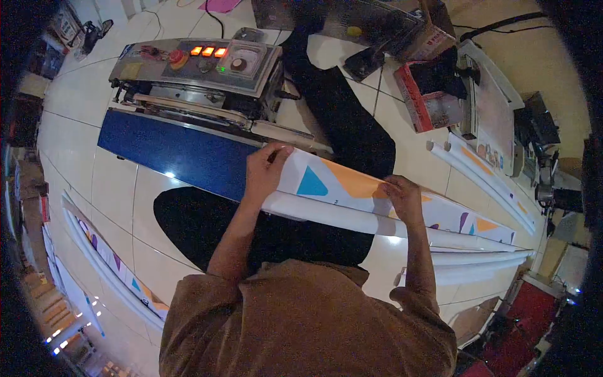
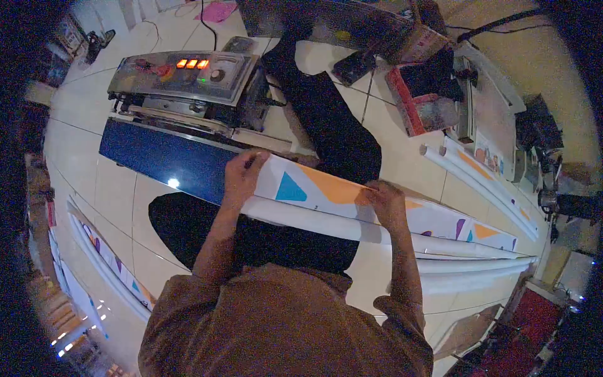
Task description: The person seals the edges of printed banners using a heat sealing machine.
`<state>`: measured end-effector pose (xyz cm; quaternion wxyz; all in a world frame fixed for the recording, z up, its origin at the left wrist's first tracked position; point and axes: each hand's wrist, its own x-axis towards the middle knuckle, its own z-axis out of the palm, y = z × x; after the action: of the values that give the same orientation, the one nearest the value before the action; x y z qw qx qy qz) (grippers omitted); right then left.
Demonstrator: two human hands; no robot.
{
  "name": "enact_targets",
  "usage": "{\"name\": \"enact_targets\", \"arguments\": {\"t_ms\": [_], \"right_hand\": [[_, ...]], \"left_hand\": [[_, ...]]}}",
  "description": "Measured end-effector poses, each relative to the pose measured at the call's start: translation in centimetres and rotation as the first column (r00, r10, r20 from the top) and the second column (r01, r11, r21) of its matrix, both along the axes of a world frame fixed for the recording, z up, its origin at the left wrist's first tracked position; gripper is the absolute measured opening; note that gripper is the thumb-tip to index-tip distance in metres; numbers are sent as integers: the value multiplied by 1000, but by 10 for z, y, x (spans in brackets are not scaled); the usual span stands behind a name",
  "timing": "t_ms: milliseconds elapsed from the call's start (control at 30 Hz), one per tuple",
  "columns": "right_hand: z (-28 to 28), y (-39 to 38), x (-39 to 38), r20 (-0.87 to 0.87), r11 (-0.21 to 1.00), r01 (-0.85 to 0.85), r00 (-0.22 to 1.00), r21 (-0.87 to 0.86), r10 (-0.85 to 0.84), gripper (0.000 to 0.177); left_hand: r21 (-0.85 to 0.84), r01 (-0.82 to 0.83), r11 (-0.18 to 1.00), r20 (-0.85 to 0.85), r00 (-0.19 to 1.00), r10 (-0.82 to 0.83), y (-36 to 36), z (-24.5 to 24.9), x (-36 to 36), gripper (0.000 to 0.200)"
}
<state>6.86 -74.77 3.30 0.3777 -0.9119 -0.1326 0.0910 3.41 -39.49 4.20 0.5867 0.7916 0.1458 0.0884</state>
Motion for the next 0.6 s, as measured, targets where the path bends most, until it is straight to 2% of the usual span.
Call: {"name": "enact_targets", "arguments": {"t_ms": [100, 200, 267, 300, 367, 400, 467, 600], "right_hand": [[14, 9, 1, 12, 998, 14, 1000, -63, -14, 20], [16, 15, 1, -93, 995, 84, 992, -44, -88, 19], [8, 11, 2, 104, 1000, 13, 995, -4, -12, 18], [8, 9, 3, 103, 1000, 9, 995, -2, -9, 18], [10, 7, 7, -86, 1000, -20, 996, 10, 21, 18], [11, 8, 8, -85, 1000, -25, 996, 9, 25, 18], [14, 9, 10, -168, 998, -38, 985, -43, 31, 17], [4, 12, 15, -139, 998, -53, 989, -19, 50, 17]], "left_hand": [[-34, 7, 999, -100, 995, -11, 0, 7, 2, 18], [-30, 13, 999, -36, 999, -15, 3, -4, 1, 18], [-51, -3, 999, -87, 996, -1, 4, -9, 1, 18], [-74, -20, 997, -136, 991, 10, 4, -10, 1, 18], [-48, -10, 999, -84, 996, 6, 6, -11, 1, 21], [-22, 1, 1000, -32, 999, -2, 6, -11, 1, 24], [-2, 6, 1000, -41, 999, -6, 7, -6, 1, 24], [20, 3, 1000, -53, 999, -2, 10, -6, 4, 23]]}}
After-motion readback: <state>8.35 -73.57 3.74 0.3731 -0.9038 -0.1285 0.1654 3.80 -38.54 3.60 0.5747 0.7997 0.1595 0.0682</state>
